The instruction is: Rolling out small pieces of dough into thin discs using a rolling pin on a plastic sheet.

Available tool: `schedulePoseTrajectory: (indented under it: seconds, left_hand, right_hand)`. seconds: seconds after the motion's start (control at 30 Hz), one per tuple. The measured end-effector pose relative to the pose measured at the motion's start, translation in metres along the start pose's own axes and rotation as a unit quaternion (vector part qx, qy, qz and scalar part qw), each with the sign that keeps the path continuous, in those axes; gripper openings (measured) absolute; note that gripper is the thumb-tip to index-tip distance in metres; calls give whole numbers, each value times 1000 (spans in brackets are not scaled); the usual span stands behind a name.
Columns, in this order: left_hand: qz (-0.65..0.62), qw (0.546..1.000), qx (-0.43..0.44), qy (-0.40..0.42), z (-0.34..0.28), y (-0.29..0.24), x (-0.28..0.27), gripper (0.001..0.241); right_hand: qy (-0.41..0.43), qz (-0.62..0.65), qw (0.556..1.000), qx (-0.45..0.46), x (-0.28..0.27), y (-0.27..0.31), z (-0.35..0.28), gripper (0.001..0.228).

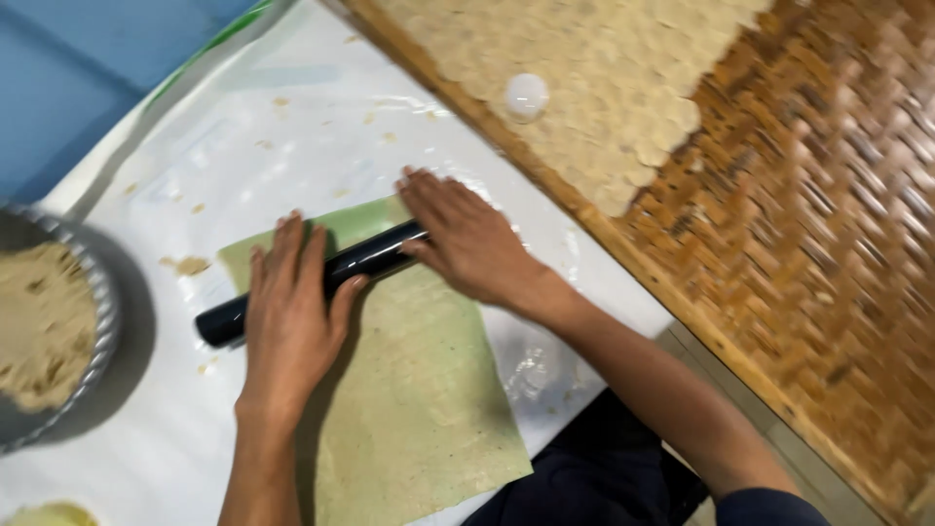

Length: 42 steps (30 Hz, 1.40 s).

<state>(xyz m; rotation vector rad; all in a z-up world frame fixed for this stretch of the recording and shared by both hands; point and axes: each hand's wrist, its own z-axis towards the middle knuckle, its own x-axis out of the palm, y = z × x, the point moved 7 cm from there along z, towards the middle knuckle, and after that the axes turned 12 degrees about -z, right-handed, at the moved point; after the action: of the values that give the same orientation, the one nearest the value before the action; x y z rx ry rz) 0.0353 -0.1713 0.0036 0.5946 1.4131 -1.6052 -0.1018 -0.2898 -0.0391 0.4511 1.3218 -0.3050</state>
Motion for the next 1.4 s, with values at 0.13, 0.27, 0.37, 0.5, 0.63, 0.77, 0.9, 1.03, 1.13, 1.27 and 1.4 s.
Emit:
schedulePoseTrajectory:
  seconds: [0.13, 0.27, 0.37, 0.5, 0.63, 0.77, 0.9, 1.03, 1.13, 1.27, 1.4]
  left_hand:
    - [-14, 999, -30, -13, 4, 16, 2, 59]
    - [-17, 999, -38, -33, 8, 33, 11, 62]
    - [10, 998, -59, -21, 3, 28, 19, 62]
    - [59, 995, -23, -74, -24, 15, 33, 60]
    - [82, 994, -59, -42, -40, 8, 43, 69]
    - [85, 993, -74, -39, -21, 16, 38, 70]
    - [105, 988, -46, -107, 10, 27, 29, 60]
    - [114, 985, -34, -128, 4, 21, 30, 62]
    - [122, 986, -38, -109, -23, 8, 39, 69]
    - [57, 994, -73, -59, -27, 10, 44, 68]
    - [12, 994, -88, -71, 9, 24, 27, 62]
  right_hand:
    - [-31, -22, 999, -34, -15, 4, 12, 67]
    - [-70, -53, 996, -8, -12, 0, 15, 61]
    - [-80, -79, 994, 0, -3, 1, 3, 62]
    - [-98, -110, 989, 3, -27, 23, -19, 64]
    - [-89, -152, 984, -3, -22, 28, -28, 65]
    - [-106, -121, 987, -8, -21, 21, -9, 67]
    - [-104, -135, 985, -23, -12, 7, 22, 57]
    - [-105, -158, 982, -10, -7, 10, 9, 58]
    - [-89, -140, 986, 11, -12, 20, -20, 65]
    - [-38, -85, 996, 14, -10, 21, -22, 65]
    - [-22, -70, 997, 13, -18, 13, 18, 55]
